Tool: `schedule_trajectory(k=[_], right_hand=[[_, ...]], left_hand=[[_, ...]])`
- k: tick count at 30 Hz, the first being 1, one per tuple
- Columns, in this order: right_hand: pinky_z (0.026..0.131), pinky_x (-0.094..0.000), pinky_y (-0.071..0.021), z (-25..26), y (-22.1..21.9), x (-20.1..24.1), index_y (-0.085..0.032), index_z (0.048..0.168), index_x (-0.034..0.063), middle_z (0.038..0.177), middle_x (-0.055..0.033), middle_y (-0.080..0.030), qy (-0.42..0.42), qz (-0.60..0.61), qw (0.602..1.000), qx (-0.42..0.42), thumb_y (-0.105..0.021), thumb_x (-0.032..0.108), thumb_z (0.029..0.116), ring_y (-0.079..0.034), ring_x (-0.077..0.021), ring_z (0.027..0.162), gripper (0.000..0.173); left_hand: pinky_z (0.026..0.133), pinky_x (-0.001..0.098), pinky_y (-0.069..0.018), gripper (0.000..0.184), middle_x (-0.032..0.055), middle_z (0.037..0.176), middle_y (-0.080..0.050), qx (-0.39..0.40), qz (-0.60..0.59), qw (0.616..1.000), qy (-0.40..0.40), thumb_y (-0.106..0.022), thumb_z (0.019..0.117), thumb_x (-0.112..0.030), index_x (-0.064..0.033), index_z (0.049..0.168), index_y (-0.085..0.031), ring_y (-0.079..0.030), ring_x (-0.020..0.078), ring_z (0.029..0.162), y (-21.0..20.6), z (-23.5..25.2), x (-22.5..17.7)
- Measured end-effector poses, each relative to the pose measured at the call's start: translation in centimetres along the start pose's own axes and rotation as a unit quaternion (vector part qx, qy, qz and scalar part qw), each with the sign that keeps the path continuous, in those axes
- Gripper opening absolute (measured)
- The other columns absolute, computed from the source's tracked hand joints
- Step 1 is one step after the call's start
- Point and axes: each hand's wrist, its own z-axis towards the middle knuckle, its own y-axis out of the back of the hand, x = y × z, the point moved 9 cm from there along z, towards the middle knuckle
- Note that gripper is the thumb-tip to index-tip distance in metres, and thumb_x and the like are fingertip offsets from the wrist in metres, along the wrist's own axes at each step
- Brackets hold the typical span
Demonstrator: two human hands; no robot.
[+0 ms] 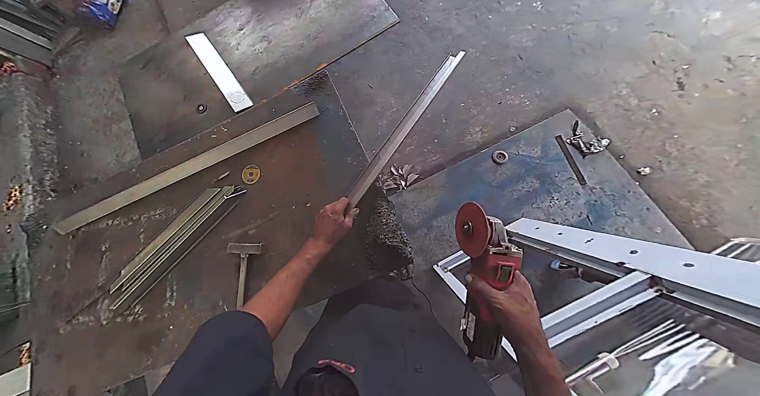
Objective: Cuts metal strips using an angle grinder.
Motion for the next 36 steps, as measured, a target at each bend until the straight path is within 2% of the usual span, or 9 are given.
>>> schedule_trajectory(k=[10,15,22,24,26,29,32,34,36], right_hand=[[0.072,-0.0348,-0.0607,0.4,-0.8,0.0,-0.065,0.114,0.0082,0.091,-0.0009,-0.072,-0.01,0.026,1.0,-0.002,-0.085,0.037,0.0599,-0.07,-0.0098,0.079,0.065],[0.072,-0.0325,-0.0604,1.2,-1.7,1.2,-0.065,0.114,0.01,0.091,0.0013,-0.072,-0.015,0.01,1.0,-0.003,-0.085,0.04,0.0598,-0.07,-0.0069,0.079,0.065],[0.07,-0.0293,-0.0618,2.5,-3.4,3.5,-0.065,0.112,0.01,0.088,0.0027,-0.073,-0.036,0.026,0.999,0.009,-0.085,0.04,0.0601,-0.071,-0.0066,0.078,0.063],[0.071,-0.0295,-0.0622,3.1,-4.1,4.1,-0.066,0.112,0.0097,0.089,0.0021,-0.073,-0.037,0.027,0.999,0.019,-0.086,0.041,0.0602,-0.072,-0.0071,0.079,0.064],[0.072,-0.029,-0.0625,3.8,-4.7,4.8,-0.065,0.113,0.0097,0.09,0.0024,-0.073,-0.037,0.017,0.999,0.032,-0.087,0.041,0.0607,-0.072,-0.0068,0.079,0.064],[0.073,-0.029,-0.062,5.1,-5.9,5.8,-0.065,0.113,0.0099,0.09,0.0027,-0.073,-0.047,-0.015,0.998,0.05,-0.086,0.043,0.0612,-0.071,-0.0067,0.08,0.065],[0.074,-0.0288,-0.0609,6.4,-7.4,6.8,-0.064,0.115,0.0097,0.092,0.003,-0.072,-0.052,-0.055,0.994,0.073,-0.085,0.044,0.0601,-0.07,-0.0053,0.082,0.068],[0.075,-0.0264,-0.0608,7.1,-8.3,7.6,-0.063,0.116,0.0102,0.093,0.0044,-0.072,-0.044,-0.07,0.993,0.086,-0.085,0.044,0.0611,-0.07,-0.0036,0.082,0.068],[0.077,-0.0257,-0.06,7.7,-9.3,8.0,-0.063,0.117,0.0105,0.094,0.005,-0.072,-0.037,-0.081,0.991,0.096,-0.085,0.045,0.0614,-0.069,-0.0023,0.084,0.069]], left_hand=[[0.077,0.0362,-0.0592,0.05,0.0086,0.091,-0.074,-0.03,-0.099,0.993,-0.049,-0.07,0.0936,-0.048,-0.0058,0.121,-0.07,-0.071,0.0173,0.076,0.4,-0.3,-0.1],[0.081,0.0288,-0.0636,0.047,0.0101,0.106,-0.076,-0.038,-0.163,0.98,-0.105,-0.074,0.0936,-0.036,-0.0023,0.126,-0.069,-0.075,0.0119,0.084,1.5,-1.3,-0.1],[0.057,0.0254,-0.0529,0.026,0.0001,0.074,-0.068,-0.143,-0.219,0.949,-0.175,-0.074,0.0952,-0.031,-0.0084,0.108,-0.075,-0.059,0.0054,0.057,9.4,7.1,-2.0],[0.061,0.0308,-0.0566,0.032,0.004,0.082,-0.07,-0.114,-0.232,0.951,-0.171,-0.075,0.095,-0.032,-0.0081,0.116,-0.071,-0.064,0.0109,0.063,10.9,13.1,-4.8],[0.084,0.0411,-0.0608,0.059,0.0119,0.114,-0.071,-0.042,-0.232,0.961,-0.144,-0.075,0.0923,-0.043,-0.0053,0.136,-0.06,-0.072,0.0204,0.092,10.4,19.7,-8.1],[0.106,0.0567,-0.0496,0.104,0.0229,0.142,-0.057,0.077,-0.238,0.966,-0.061,-0.079,0.0808,-0.063,-0.001,0.154,-0.037,-0.061,0.0356,0.125,7.3,27.2,-12.7],[0.097,0.0591,-0.054,0.109,0.0257,0.139,-0.058,0.188,-0.267,0.945,-0.003,-0.085,0.0782,-0.057,-0.0028,0.156,-0.031,-0.063,0.0378,0.122,3.4,30.4,-15.6],[0.079,0.0457,-0.0629,0.079,0.0178,0.113,-0.07,0.236,-0.326,0.915,0.005,-0.087,0.0827,-0.038,-0.0003,0.141,-0.048,-0.073,0.0264,0.092,0.7,31.7,-16.7],[0.063,0.0379,-0.0637,0.059,0.014,0.095,-0.07,0.268,-0.404,0.875,0.018,-0.081,0.0854,-0.015,-0.0012,0.135,-0.051,-0.072,0.0222,0.071,-0.7,31.8,-17.6]])
